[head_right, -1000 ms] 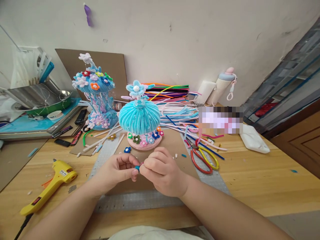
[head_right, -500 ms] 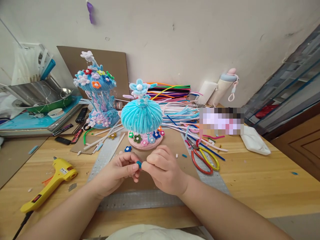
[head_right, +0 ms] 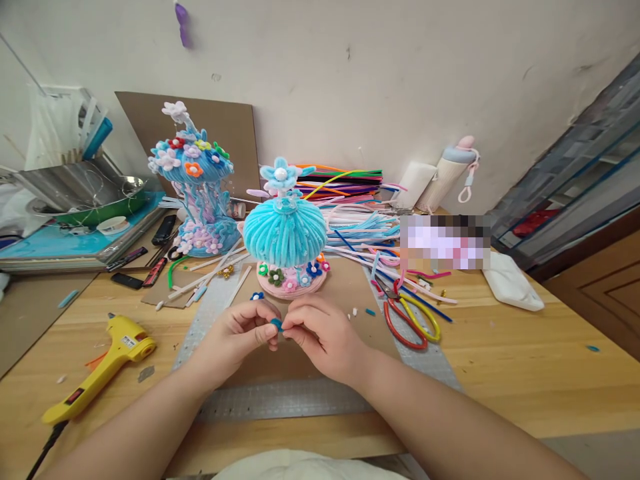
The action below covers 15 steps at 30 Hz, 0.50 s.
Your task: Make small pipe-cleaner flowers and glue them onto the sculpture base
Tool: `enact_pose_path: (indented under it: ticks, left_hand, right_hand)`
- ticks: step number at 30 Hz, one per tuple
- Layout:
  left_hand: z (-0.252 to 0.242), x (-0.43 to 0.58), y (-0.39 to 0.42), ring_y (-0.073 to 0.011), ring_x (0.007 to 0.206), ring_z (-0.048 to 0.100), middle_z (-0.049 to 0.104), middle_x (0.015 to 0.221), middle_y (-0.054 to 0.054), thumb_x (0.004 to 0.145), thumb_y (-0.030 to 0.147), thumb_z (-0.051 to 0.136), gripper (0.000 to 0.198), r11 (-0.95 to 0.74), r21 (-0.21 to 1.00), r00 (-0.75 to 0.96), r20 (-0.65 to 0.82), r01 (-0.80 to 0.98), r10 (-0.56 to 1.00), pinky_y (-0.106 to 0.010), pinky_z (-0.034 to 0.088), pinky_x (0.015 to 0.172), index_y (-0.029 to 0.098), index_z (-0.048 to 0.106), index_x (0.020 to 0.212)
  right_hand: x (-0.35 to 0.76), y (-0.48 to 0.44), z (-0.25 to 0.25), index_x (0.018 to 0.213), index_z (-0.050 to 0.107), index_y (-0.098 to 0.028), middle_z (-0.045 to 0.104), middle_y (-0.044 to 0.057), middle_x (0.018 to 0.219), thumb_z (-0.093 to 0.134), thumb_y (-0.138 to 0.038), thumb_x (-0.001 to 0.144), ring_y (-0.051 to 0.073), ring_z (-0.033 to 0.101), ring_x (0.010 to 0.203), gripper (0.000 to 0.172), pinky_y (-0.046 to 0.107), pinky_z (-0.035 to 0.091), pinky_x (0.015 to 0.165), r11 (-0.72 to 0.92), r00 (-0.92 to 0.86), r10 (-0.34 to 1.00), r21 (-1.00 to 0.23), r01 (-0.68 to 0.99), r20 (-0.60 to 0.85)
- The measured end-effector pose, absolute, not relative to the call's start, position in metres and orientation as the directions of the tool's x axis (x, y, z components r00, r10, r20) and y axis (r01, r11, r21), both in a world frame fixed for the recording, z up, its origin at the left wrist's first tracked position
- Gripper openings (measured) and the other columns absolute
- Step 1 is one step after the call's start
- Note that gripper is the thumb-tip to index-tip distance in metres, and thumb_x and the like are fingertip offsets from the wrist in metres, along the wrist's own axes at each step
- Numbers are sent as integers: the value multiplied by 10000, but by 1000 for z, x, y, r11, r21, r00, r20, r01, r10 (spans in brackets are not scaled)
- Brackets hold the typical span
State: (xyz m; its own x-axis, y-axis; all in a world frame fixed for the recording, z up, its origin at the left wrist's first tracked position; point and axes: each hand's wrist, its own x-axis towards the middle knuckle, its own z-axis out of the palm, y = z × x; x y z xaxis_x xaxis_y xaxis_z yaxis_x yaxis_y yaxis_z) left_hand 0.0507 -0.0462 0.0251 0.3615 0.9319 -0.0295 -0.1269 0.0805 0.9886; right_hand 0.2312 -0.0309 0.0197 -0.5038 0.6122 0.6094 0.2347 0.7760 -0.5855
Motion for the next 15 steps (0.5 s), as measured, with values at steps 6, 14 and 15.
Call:
enact_pose_path:
  ticks: [6,14,15]
  left_hand:
    - [26,50,-46,-100,598,518,559,645,-4,732,270,618,157,25,998,373,-3,-55,928,-247,435,610,122,567,751]
    - [24,51,-46,-120,630,510,563,648,-20,759,236,580,121,-198,966,326,136,165,935,-240,400,604,131,588,699]
    - [24,51,-46,-126,644,519,573,660,-24,762,239,579,118,-221,959,313,157,180,937,-244,402,614,135,590,707]
  right_hand:
    - [226,-30,24,741,528,-168,540,7,727,506,-148,822,112,495,685,86,229,400,618,596,-525,734,-779,195,431]
    - [224,-27,22,736,510,-147,513,-26,641,563,-262,787,87,452,606,137,212,361,573,42,-558,829,-991,127,-36]
    - [223,-27,21,747,507,-145,514,-28,631,572,-295,785,83,456,591,168,212,361,567,-48,-570,818,-996,69,-79]
